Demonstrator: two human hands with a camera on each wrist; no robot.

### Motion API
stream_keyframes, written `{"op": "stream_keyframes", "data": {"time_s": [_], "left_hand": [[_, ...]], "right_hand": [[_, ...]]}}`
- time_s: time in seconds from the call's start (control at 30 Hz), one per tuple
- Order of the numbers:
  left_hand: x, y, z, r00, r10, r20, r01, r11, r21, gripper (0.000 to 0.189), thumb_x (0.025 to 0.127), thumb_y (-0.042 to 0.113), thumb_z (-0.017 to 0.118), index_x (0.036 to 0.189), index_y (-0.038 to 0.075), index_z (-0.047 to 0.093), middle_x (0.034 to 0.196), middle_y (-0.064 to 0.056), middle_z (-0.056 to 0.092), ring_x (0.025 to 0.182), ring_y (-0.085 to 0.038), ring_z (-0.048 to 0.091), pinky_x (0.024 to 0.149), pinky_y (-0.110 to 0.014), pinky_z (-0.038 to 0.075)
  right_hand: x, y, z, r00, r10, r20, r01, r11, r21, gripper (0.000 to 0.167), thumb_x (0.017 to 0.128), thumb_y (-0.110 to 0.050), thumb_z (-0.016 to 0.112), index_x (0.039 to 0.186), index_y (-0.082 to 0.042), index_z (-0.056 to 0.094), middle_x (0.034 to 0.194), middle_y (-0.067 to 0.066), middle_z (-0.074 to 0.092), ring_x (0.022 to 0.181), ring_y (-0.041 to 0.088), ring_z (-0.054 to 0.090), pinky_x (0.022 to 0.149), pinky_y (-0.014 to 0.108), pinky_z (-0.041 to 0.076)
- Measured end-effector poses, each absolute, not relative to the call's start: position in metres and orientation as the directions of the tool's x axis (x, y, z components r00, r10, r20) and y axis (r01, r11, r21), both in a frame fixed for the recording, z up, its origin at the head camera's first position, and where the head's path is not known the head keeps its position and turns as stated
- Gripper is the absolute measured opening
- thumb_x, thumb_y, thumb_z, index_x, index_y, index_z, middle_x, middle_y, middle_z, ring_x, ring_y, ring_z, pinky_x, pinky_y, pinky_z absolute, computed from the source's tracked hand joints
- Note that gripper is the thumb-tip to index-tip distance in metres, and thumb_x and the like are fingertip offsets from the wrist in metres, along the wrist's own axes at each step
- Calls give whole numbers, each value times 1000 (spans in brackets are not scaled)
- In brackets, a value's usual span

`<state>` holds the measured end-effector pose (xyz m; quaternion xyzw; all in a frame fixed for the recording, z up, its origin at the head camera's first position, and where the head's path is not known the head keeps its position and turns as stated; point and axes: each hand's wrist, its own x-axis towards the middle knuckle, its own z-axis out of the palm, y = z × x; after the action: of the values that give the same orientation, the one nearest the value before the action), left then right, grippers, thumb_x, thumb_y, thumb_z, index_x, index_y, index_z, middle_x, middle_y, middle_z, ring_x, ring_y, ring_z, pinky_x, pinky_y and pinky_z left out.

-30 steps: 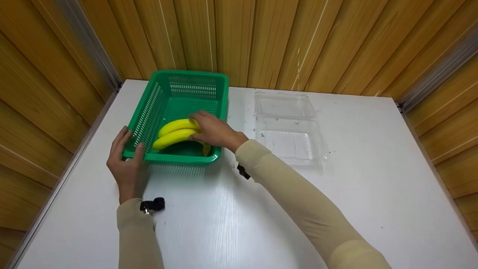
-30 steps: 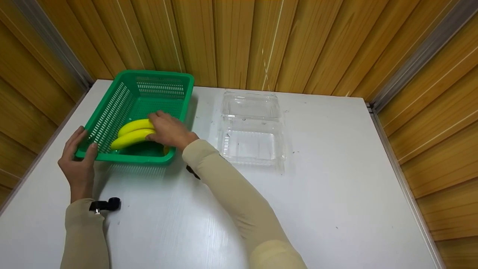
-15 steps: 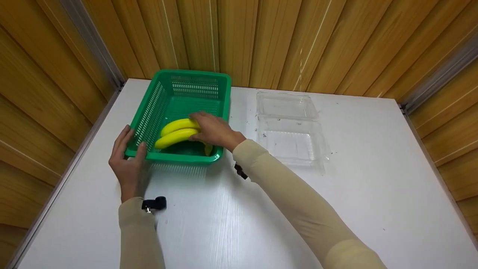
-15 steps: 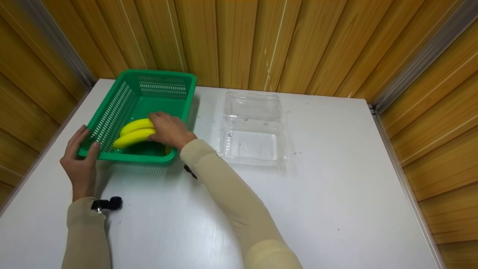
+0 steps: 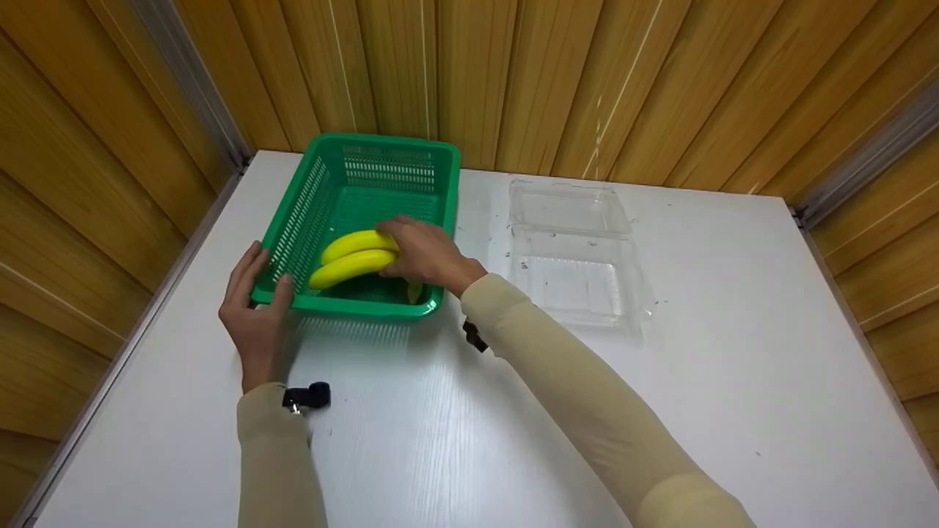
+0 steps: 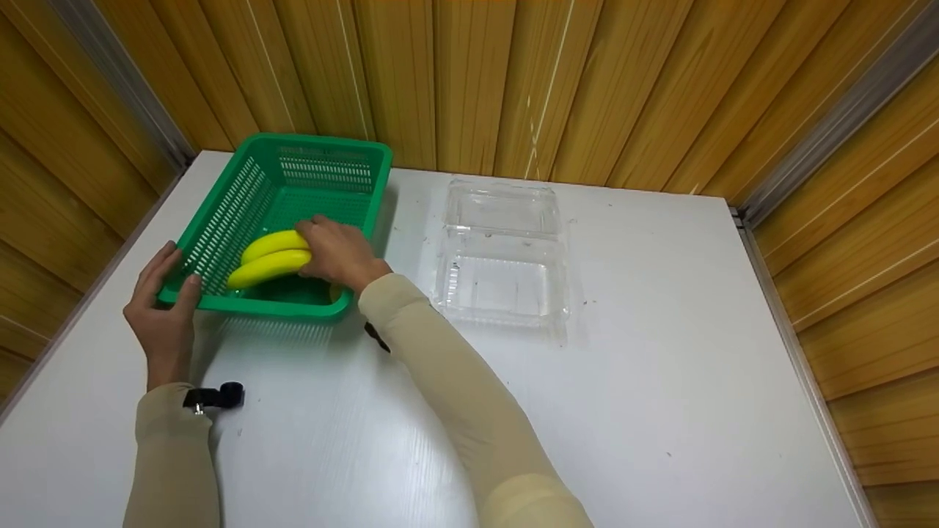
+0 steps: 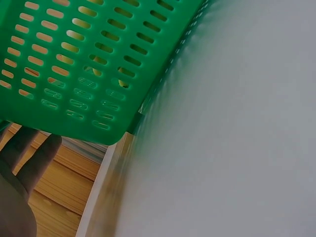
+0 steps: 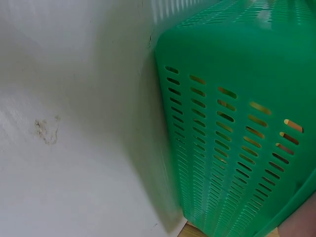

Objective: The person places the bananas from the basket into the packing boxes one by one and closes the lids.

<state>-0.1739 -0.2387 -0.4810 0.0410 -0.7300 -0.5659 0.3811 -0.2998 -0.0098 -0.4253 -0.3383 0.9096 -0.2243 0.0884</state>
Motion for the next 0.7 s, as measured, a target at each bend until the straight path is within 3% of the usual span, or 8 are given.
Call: {"op": "stream_keyframes", "data": {"time_s": [0.7], "left_hand": [[-176, -239, -484, -709, -509, 489, 363, 331, 871, 44, 96, -4, 70, 140, -7, 65, 153, -15, 58, 145, -24, 50, 115, -33, 44]], "right_hand": [[-301, 0, -423, -805, -579, 128, -504, 554, -663, 69, 96, -30, 81, 156, -12, 53, 142, 3, 58, 119, 18, 55, 109, 26, 45]]}}
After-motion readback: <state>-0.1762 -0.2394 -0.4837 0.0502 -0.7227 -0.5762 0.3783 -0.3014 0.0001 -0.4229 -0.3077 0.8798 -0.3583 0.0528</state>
